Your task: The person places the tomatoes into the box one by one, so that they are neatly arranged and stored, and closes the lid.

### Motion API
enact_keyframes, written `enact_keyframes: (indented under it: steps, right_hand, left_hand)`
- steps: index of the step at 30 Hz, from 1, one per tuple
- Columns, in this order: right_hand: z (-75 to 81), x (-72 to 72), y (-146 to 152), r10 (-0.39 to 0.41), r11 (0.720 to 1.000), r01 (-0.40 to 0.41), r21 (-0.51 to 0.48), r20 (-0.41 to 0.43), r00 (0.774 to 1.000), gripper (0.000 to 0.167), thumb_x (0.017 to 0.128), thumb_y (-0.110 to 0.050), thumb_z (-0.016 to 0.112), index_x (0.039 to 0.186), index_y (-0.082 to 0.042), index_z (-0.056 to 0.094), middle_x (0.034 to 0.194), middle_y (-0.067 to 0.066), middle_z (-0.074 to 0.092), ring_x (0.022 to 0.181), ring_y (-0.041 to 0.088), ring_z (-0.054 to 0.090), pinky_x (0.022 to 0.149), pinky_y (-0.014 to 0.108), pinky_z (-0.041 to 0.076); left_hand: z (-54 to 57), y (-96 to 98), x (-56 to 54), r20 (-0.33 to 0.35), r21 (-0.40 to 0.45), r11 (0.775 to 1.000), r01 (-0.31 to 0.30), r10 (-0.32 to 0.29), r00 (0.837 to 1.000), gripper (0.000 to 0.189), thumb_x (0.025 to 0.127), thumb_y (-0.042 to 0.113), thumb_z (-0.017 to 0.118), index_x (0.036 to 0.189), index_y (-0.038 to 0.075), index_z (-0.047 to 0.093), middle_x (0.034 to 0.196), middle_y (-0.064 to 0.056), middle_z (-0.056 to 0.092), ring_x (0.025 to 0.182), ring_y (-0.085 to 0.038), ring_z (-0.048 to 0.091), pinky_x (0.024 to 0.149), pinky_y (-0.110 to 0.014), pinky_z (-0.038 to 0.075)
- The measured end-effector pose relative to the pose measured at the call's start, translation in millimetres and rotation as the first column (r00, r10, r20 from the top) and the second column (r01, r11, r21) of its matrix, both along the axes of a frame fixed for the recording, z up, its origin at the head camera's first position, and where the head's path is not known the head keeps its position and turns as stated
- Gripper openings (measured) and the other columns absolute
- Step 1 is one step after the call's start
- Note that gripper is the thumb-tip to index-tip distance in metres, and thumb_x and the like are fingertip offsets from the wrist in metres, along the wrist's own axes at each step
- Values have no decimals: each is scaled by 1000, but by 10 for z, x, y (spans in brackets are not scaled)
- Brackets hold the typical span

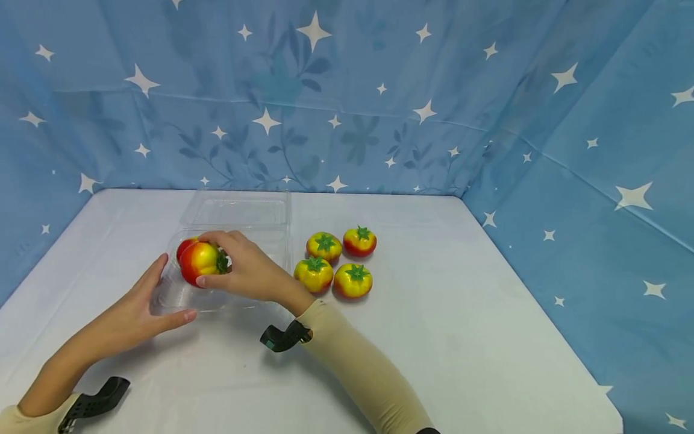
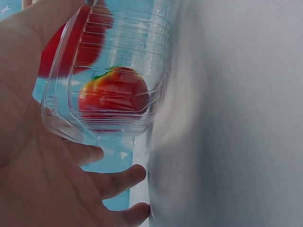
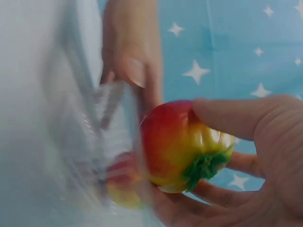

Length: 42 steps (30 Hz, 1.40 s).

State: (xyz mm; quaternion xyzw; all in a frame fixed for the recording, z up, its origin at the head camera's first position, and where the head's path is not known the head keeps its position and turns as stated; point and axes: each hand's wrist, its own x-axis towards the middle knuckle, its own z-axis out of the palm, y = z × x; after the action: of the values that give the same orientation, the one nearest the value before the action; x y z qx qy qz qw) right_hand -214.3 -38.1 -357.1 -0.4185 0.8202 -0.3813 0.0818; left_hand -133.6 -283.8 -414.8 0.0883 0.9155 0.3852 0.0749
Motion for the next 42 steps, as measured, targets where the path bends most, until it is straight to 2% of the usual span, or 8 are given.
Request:
enact_keyframes:
  steps: [5, 11, 16, 27, 35, 42]
  right_hand:
    - [-98, 92, -145, -48, 994, 50, 101, -20, 999, 63, 98, -30, 81, 152, -12, 55, 140, -2, 62, 115, 3, 55, 93, 7, 45]
    - [-182, 193, -262, -110, 978, 109, 179, -2, 994, 63, 97, -35, 81, 153, -21, 56, 138, -1, 54, 112, 2, 54, 91, 9, 47]
    - [-213, 205, -316, -114, 969, 118, 217, -34, 993, 62, 98, -36, 79, 154, -23, 56, 130, -2, 51, 107, 3, 52, 88, 8, 45]
    - [-262, 208, -368, -88, 967, 100, 233, -62, 994, 58, 104, -34, 66, 159, -22, 55, 135, 0, 53, 107, 2, 51, 84, 6, 43]
    - [-252, 217, -381, -103, 965, 124, 231, -101, 990, 55, 104, -37, 71, 155, -22, 58, 137, -3, 56, 113, 2, 51, 90, 8, 43]
    - [-226, 226, -343, -140, 957, 167, 239, -124, 982, 55, 105, -42, 68, 153, -17, 58, 136, -3, 58, 112, 4, 53, 94, 10, 46]
  left_hand:
    - [-2, 1, -3, -15, 7, 1000, 1, -1, 1000, 128, 94, 44, 80, 169, 5, -17, 172, -37, -6, 152, -66, 10, 103, -89, 24]
    - [-2, 4, 0, -22, 11, 1000, 3, -3, 1000, 126, 95, 43, 79, 169, 5, -15, 172, -37, -6, 151, -67, 11, 101, -90, 26]
    - [-4, -11, -3, -26, 22, 1000, 15, -14, 1000, 125, 96, 42, 79, 169, 6, -16, 172, -36, -7, 151, -67, 9, 101, -90, 26]
    - [-35, -30, -9, -37, 61, 998, 34, -32, 999, 124, 97, 37, 79, 169, 5, -17, 173, -35, -10, 152, -67, 6, 101, -91, 23]
    - [-38, -42, -11, -35, 61, 998, 30, -28, 999, 123, 98, 37, 78, 169, 5, -18, 173, -33, -12, 151, -68, 8, 102, -91, 22]
    - [-50, -27, -7, -33, 52, 998, 27, -25, 999, 124, 97, 38, 78, 168, 4, -17, 173, -33, -12, 151, -68, 8, 101, -91, 23]
